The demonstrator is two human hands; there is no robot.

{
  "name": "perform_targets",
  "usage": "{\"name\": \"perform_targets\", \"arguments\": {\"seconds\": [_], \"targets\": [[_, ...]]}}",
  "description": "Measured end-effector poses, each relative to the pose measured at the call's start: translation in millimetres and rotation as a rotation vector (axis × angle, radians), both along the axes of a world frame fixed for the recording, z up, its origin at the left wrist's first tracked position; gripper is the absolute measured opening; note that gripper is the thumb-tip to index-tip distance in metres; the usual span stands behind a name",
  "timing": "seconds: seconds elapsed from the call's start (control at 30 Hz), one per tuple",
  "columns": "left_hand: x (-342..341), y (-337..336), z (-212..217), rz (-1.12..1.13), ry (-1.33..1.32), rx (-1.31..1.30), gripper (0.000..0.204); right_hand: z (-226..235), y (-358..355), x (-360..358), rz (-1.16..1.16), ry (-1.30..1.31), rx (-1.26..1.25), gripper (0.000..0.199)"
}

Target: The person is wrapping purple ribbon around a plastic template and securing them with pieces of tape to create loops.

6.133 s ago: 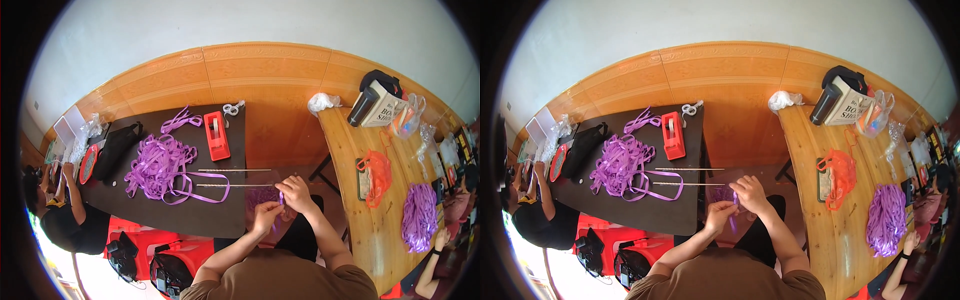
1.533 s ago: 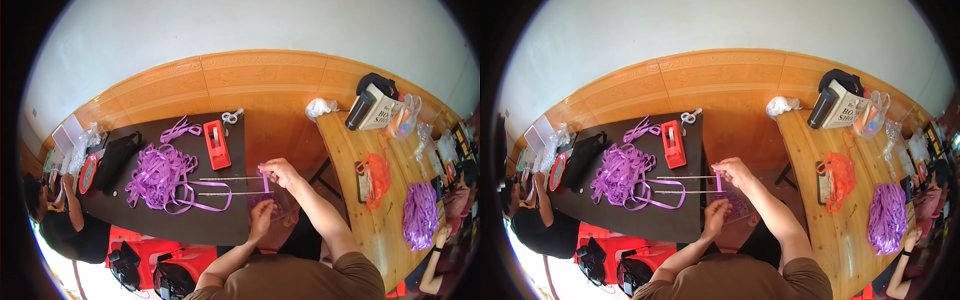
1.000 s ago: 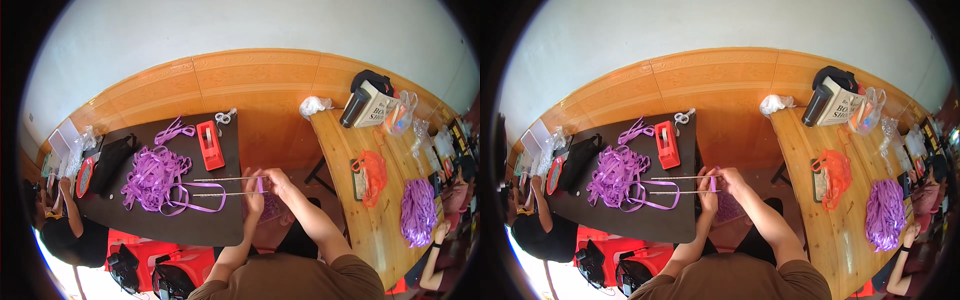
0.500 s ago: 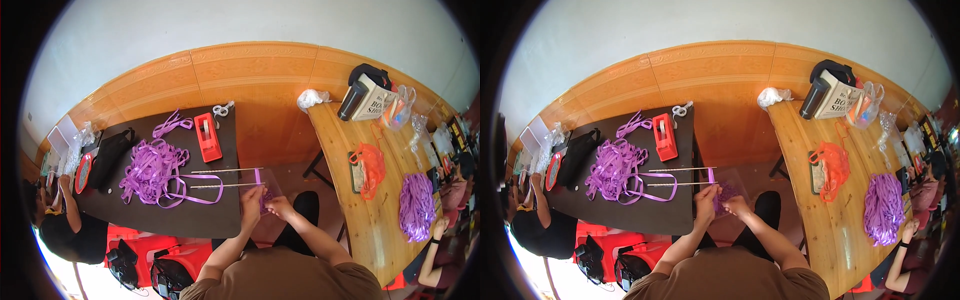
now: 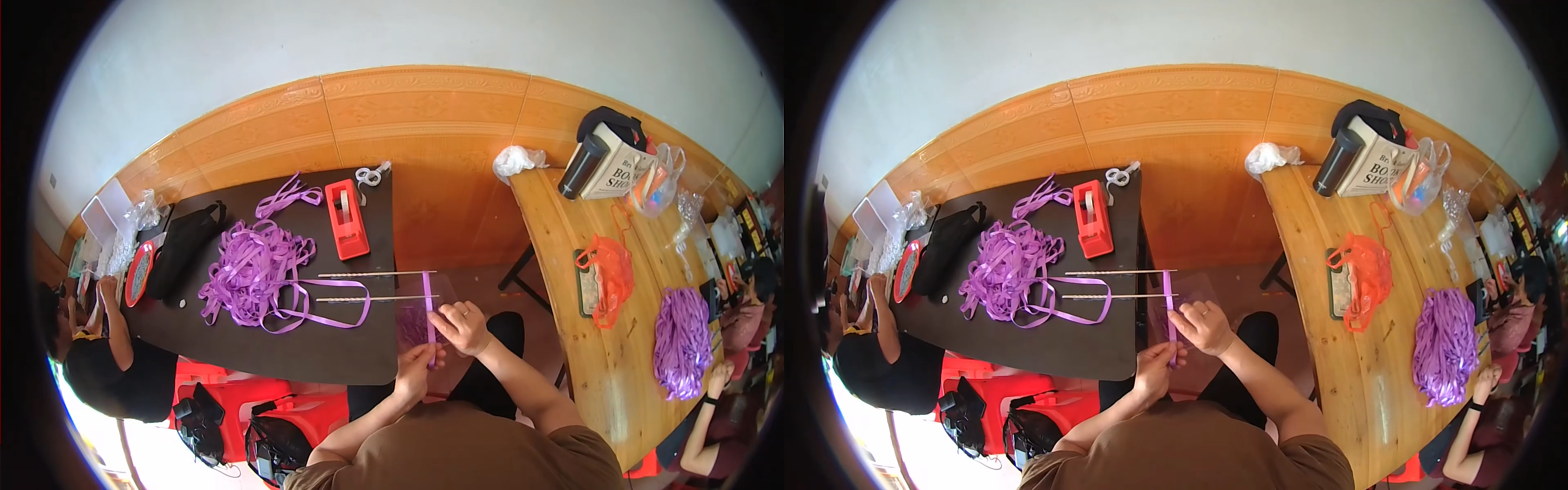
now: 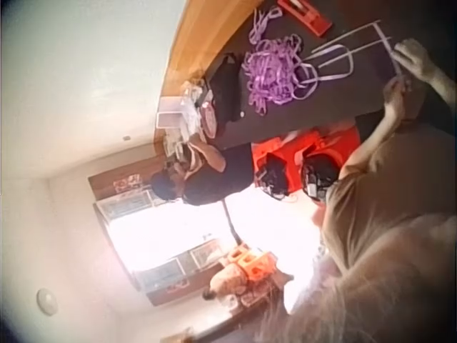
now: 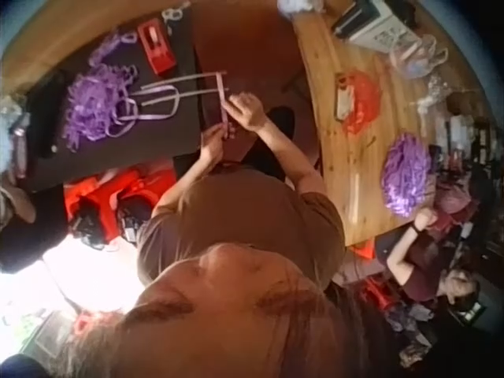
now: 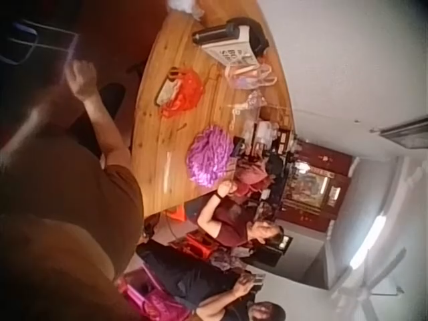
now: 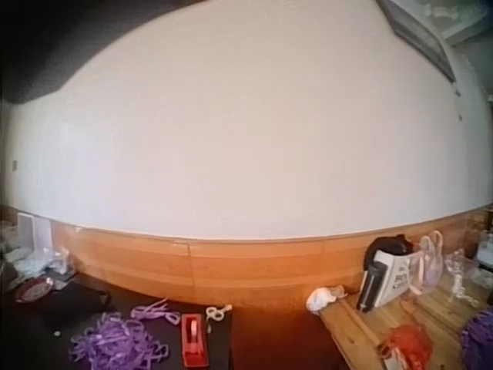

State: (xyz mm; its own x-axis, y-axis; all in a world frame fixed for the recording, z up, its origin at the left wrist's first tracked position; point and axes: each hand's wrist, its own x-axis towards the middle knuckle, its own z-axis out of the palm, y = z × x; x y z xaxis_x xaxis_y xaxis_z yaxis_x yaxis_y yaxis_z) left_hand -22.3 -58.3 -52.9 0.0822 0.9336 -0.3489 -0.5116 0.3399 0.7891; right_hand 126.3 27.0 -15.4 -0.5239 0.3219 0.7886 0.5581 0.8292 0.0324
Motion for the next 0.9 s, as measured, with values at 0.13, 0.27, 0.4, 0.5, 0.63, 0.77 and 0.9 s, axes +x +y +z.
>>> {"name": "perform_targets", "arguments": {"seconds": [0.13, 0.27, 0.4, 0.5, 0.63, 0.77, 0.9], "targets": [[-7.0, -8.1, 10.5, -0.173, -0.014, -0.068, 0.025, -3.6, 0.8, -1.8, 0.058, -0.063, 0.046, 0.036], [-10.8, -10.1, 21.7, -0.207, -0.049, -0.100, 0.025, -5.3, -2.8, -6.3, 0.080, -0.049, 0.066, 0.032], [-15.6, -10.9, 21.3, -0.243, -0.062, -0.080, 0.023, -3.6, -8.8, -9.9, 0.095, -0.048, 0.078, 0.030], [-16.5, -14.4, 21.7, -0.283, 0.025, -0.026, 0.022, -3.3, -11.7, -11.8, 0.122, -0.032, 0.072, 0.027], [-16.4, -21.9, 34.9, -0.346, 0.103, 0.024, 0.022, -4.8, -13.6, -11.6, 0.109, -0.048, 0.102, 0.026], [-20.7, -26.8, 36.6, -0.378, 0.068, 0.048, 0.025, -7.3, -16.8, -13.2, 0.076, -0.049, 0.105, 0.030], [-27.9, -23.9, 41.7, -0.456, -0.113, -0.063, 0.026, -4.5, -22.2, -13.1, 0.080, -0.039, 0.078, 0.032]]}}
